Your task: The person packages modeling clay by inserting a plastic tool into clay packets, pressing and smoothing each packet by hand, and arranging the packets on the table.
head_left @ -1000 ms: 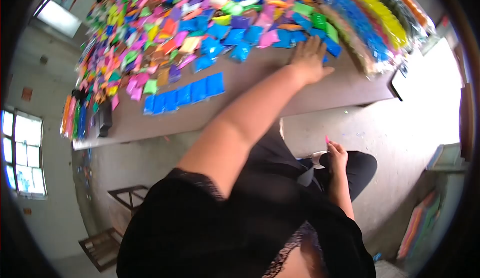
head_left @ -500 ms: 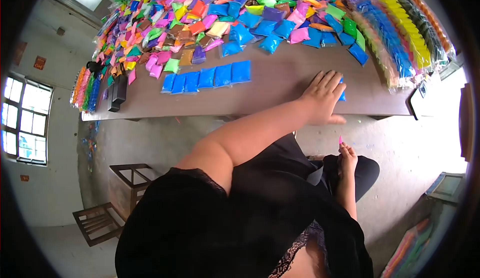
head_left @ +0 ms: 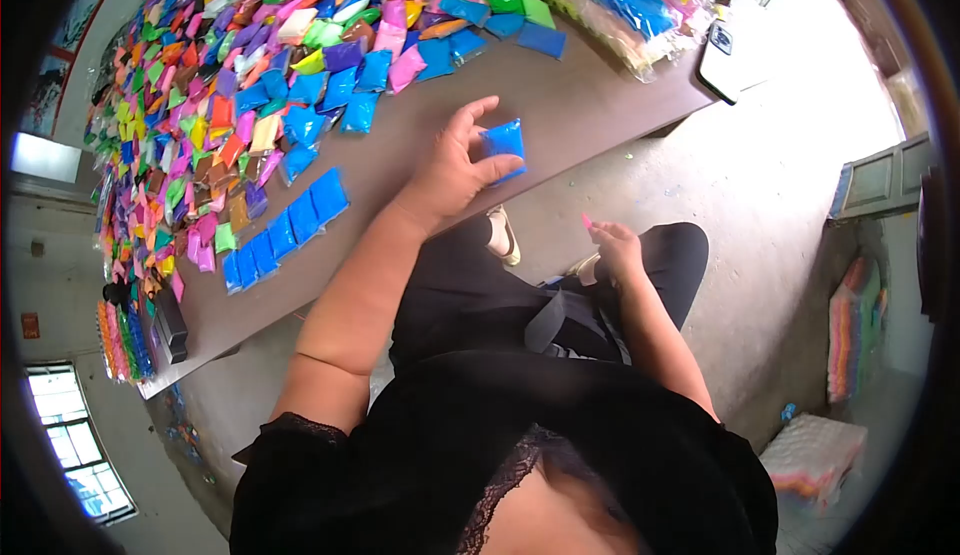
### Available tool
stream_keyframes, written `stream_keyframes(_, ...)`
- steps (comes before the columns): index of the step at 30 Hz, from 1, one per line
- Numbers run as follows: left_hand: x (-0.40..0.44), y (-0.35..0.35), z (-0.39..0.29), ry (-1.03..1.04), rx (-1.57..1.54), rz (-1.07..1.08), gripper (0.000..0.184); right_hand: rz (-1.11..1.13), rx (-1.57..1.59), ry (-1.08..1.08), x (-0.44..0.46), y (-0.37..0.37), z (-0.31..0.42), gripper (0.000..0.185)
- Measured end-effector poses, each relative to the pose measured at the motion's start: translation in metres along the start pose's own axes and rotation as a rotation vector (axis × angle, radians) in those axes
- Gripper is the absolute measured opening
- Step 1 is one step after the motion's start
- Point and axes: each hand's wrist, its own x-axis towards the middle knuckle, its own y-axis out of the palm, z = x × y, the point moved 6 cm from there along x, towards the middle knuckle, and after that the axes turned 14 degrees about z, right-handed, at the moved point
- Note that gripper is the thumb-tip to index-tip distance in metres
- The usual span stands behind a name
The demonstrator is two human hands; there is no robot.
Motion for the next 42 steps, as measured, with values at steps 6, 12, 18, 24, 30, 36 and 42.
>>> stream_keyframes(6, 0.014, -0.016, -0.016, 0.108, 0.964, -0.214, 0.057, -0.006, 0.018, 0.012, -0.006, -0.002, 0.003, 0.014)
stream_keyframes(12, 0.000, 0.038, 0.006, 0.097, 1.233, -0.136, 0.078, 0.021, 0.143, 0.007, 0.005, -0.010, -0.012, 0.014)
stream_keyframes(18, 0.013, 0.027, -0.008, 0.182, 1.135, -0.062, 0.066, 0.007, 0.101, 0.004, 0.011, -0.013, -0.018, 0.015)
stream_keyframes(24, 0.018, -0.005, -0.002, 0.265, 0.679, 0.139, 0.037, 0.000, 0.124, 0.000, 0.006, -0.013, -0.015, 0.015)
stream_keyframes(30, -0.013, 0.008, -0.016, 0.348, 0.972, -0.105, 0.039, 0.017, 0.186, -0.110, -0.009, -0.008, 0.004, 0.015)
stream_keyframes(36, -0.018, 0.023, -0.012, 0.430, 1.188, -0.243, 0.034, 0.123, 0.174, -0.276, -0.041, 0.023, 0.087, 0.013)
stream_keyframes(42, -0.019, 0.027, -0.013, 0.459, 1.127, -0.148, 0.037, 0.046, -0.480, -0.628, -0.058, 0.077, 0.193, 0.015)
